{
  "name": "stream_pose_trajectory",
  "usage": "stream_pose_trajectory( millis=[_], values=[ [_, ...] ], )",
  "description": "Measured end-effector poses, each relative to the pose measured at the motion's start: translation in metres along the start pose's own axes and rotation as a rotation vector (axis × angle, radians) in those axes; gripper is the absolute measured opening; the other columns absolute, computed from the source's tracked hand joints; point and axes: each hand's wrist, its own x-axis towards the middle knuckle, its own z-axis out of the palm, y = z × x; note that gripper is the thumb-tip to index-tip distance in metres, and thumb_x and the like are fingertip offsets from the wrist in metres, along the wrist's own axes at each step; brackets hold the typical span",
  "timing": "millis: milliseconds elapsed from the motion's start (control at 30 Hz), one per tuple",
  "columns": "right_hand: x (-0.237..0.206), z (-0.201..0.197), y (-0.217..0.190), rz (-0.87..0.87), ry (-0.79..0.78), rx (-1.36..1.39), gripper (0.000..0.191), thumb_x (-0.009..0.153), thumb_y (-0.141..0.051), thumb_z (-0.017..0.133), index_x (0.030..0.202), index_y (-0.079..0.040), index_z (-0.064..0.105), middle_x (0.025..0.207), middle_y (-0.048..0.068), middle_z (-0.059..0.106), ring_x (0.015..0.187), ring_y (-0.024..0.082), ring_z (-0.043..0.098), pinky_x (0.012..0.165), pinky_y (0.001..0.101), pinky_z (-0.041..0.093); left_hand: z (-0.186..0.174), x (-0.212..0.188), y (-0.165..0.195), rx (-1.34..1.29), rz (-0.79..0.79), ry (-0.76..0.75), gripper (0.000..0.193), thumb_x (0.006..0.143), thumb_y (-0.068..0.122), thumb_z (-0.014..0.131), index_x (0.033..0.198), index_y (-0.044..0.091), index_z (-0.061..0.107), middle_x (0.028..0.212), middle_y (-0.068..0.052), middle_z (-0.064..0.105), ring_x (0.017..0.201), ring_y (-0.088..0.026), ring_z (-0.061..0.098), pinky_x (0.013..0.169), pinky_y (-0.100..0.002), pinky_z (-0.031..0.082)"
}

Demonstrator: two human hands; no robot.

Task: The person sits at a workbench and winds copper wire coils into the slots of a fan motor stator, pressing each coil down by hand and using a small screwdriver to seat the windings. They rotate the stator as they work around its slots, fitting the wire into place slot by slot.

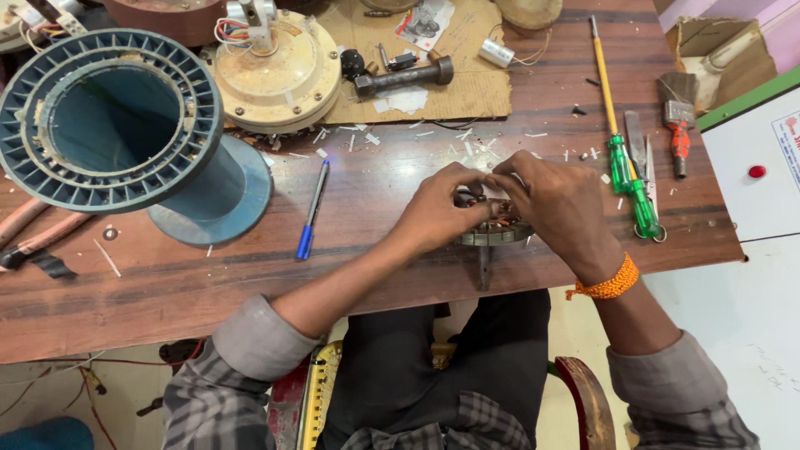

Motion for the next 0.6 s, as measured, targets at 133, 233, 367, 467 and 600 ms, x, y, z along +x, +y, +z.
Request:
stream_pose_trajectory(
  millis=[133, 233, 367, 467, 600],
  values=[
    [0.0, -0.013, -0.014, 0.131, -0.104, 0.066, 0.017, 0.091, -0.023, 0.08, 0.095, -0.009, 0.072, 0.061, 0.012, 0.063, 0.052, 0.025, 0.064, 0.049, 0.0381, 0.046, -0.015, 0.004, -0.007, -0.043, 0.134, -0.151, 0.02, 0.084, 0.023, 0.078, 0.102, 0.013, 0.08, 0.107, -0.007, 0.066, 0.098, -0.021, 0.067, 0.087, -0.035, 0.057],
    [-0.012, -0.027, -0.029, 0.227, -0.225, 0.139, 0.017, 0.087, -0.021, 0.081, 0.093, -0.009, 0.073, 0.056, 0.013, 0.06, 0.046, 0.025, 0.061, 0.046, 0.0392, 0.045, -0.031, 0.008, -0.011, -0.048, 0.337, -0.249, 0.021, 0.083, 0.017, 0.079, 0.104, 0.014, 0.08, 0.107, -0.007, 0.069, 0.099, -0.022, 0.07, 0.087, -0.036, 0.057],
    [-0.038, -0.033, -0.048, 0.12, -0.153, 0.209, 0.019, 0.089, -0.02, 0.079, 0.091, -0.007, 0.066, 0.069, 0.011, 0.067, 0.057, 0.027, 0.065, 0.049, 0.0379, 0.047, -0.038, 0.009, -0.009, 0.175, 0.454, -0.292, 0.022, 0.085, 0.016, 0.079, 0.107, 0.015, 0.079, 0.103, -0.003, 0.077, 0.096, -0.022, 0.075, 0.083, -0.035, 0.056],
    [-0.057, -0.024, -0.054, 0.1, -0.13, 0.167, 0.018, 0.089, -0.02, 0.079, 0.087, -0.007, 0.066, 0.064, 0.011, 0.065, 0.054, 0.028, 0.065, 0.048, 0.0392, 0.047, -0.042, 0.006, 0.002, 0.187, 0.521, -0.281, 0.022, 0.085, 0.015, 0.078, 0.107, 0.015, 0.079, 0.102, -0.004, 0.078, 0.093, -0.023, 0.076, 0.081, -0.035, 0.057],
    [-0.081, 0.009, -0.055, 0.058, -0.106, 0.176, 0.013, 0.087, -0.015, 0.077, 0.087, -0.007, 0.068, 0.065, 0.011, 0.066, 0.052, 0.028, 0.064, 0.047, 0.0398, 0.045, -0.053, -0.001, 0.022, 0.262, 0.502, -0.341, 0.027, 0.088, 0.025, 0.079, 0.112, 0.015, 0.077, 0.105, -0.006, 0.076, 0.096, -0.025, 0.074, 0.082, -0.037, 0.056]
  ],
)
